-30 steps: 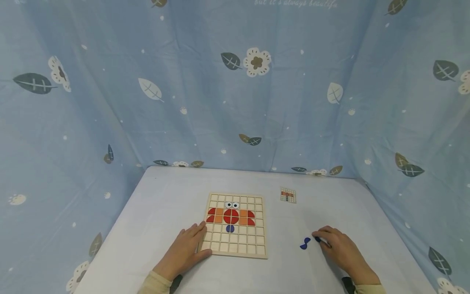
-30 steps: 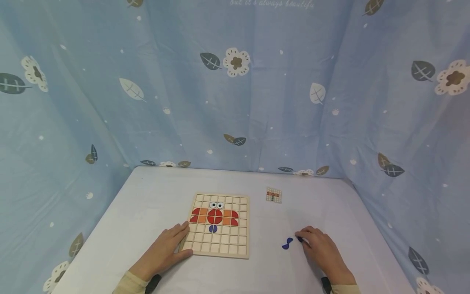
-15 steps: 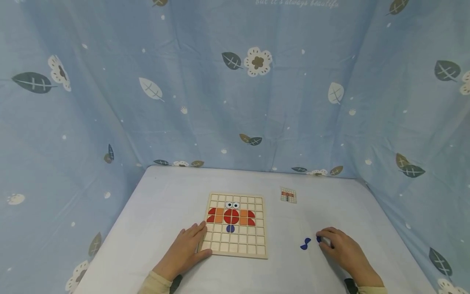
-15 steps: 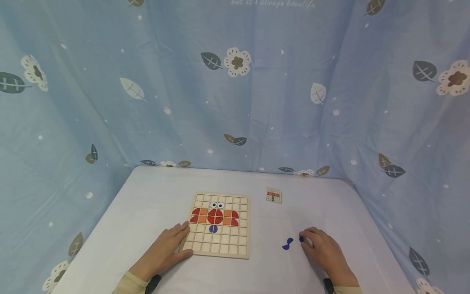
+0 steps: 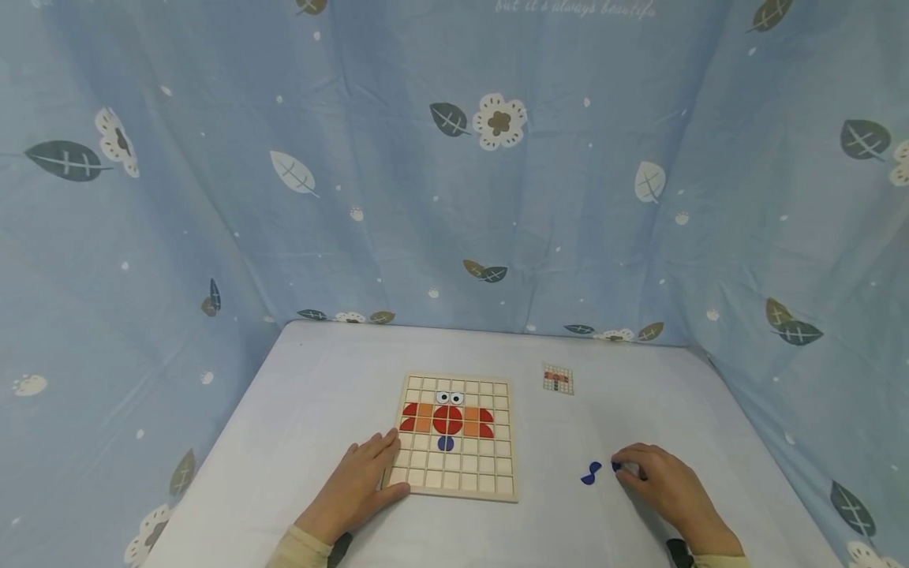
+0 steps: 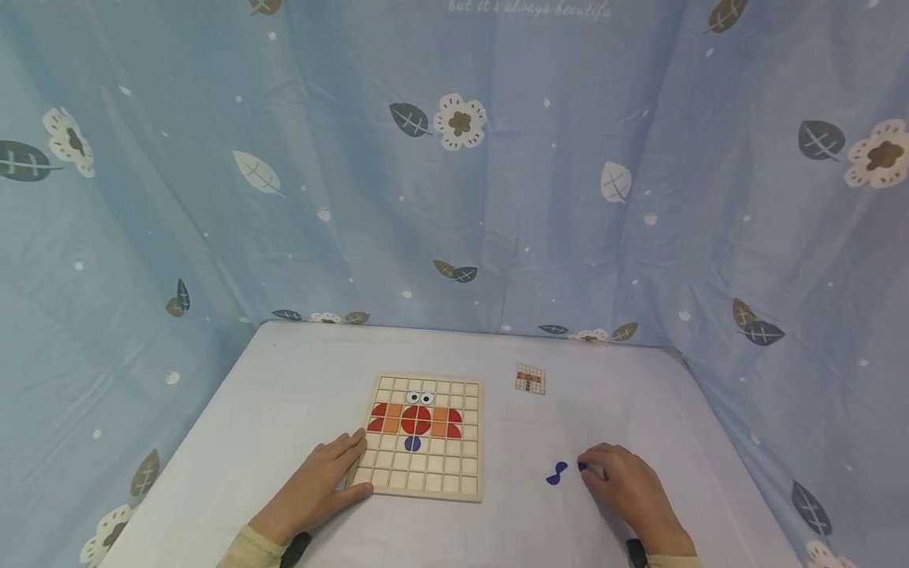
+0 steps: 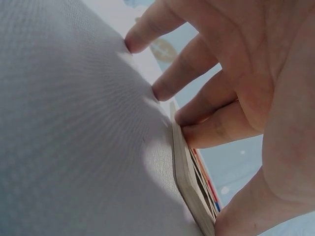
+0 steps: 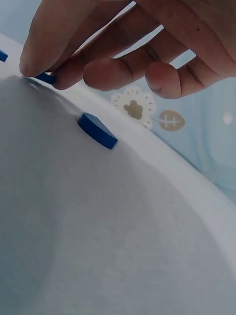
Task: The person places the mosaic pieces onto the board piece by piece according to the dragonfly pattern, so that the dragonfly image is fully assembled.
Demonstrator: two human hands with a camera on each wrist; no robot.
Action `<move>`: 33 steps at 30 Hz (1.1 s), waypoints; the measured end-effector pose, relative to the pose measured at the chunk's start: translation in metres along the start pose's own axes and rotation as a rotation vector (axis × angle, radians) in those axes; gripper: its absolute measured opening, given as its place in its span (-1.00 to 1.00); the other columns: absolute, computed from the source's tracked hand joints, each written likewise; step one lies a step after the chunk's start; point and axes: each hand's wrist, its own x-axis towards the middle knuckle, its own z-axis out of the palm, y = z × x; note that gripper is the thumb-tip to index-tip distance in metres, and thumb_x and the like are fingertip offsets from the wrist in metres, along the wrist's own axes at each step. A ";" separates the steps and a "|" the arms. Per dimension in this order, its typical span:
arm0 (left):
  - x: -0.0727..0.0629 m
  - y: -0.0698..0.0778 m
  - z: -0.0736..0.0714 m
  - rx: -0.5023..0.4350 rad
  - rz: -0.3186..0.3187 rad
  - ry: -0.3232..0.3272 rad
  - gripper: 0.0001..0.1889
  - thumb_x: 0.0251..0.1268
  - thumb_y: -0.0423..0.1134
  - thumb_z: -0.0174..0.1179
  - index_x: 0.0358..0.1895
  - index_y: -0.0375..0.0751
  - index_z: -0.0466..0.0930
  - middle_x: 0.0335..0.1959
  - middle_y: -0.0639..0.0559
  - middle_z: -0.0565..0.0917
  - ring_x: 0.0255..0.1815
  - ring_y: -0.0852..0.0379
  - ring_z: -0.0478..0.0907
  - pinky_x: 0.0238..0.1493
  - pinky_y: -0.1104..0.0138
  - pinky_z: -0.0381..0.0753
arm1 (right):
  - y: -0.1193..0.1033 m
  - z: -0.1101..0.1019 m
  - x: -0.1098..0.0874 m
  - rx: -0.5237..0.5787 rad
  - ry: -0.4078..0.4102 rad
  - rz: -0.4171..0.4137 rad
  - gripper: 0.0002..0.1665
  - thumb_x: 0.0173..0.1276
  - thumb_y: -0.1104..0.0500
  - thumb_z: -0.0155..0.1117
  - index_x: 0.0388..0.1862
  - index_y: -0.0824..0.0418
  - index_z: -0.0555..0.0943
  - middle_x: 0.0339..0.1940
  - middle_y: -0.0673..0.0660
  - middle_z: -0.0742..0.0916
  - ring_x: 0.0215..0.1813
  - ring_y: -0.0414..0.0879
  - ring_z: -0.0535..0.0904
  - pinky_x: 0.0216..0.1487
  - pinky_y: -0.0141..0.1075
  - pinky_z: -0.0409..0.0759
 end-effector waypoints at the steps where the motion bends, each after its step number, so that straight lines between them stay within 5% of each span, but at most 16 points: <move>1: 0.000 0.000 0.000 -0.002 -0.002 -0.002 -0.15 0.24 0.23 0.34 0.43 -0.31 0.43 0.49 -0.13 0.39 0.49 -0.21 0.29 0.43 -0.22 0.26 | -0.001 0.000 0.000 -0.001 0.006 0.000 -0.75 0.14 0.16 0.59 -0.17 0.04 0.79 -0.10 0.00 0.77 -0.35 -0.21 0.52 -0.33 -0.21 0.58; 11: -0.001 0.001 -0.001 0.007 0.000 -0.008 -0.15 0.24 0.24 0.33 0.43 -0.31 0.44 0.49 -0.12 0.40 0.49 -0.21 0.30 0.42 -0.23 0.27 | -0.022 0.006 0.004 0.053 0.241 -0.223 -0.68 0.07 0.16 0.66 -0.16 -0.03 0.81 -0.09 -0.12 0.77 -0.32 -0.33 0.54 -0.35 -0.36 0.62; 21: -0.001 -0.001 0.001 -0.012 0.013 0.011 -0.17 0.25 0.21 0.34 0.42 -0.33 0.44 0.49 -0.14 0.39 0.49 -0.22 0.30 0.42 -0.24 0.26 | -0.053 0.019 0.019 0.062 0.376 -0.512 -0.61 -0.03 0.21 0.71 -0.18 0.00 0.81 -0.09 -0.12 0.77 -0.22 -0.31 0.63 -0.34 -0.42 0.63; 33: 0.000 0.000 0.000 -0.003 0.002 -0.006 -0.15 0.26 0.22 0.33 0.44 -0.32 0.41 0.50 -0.13 0.38 0.50 -0.20 0.28 0.44 -0.22 0.25 | -0.097 0.035 0.030 0.103 0.326 -0.631 -0.68 0.06 0.16 0.67 -0.17 -0.02 0.81 -0.08 -0.16 0.77 -0.06 -0.28 0.68 -0.07 -0.27 0.72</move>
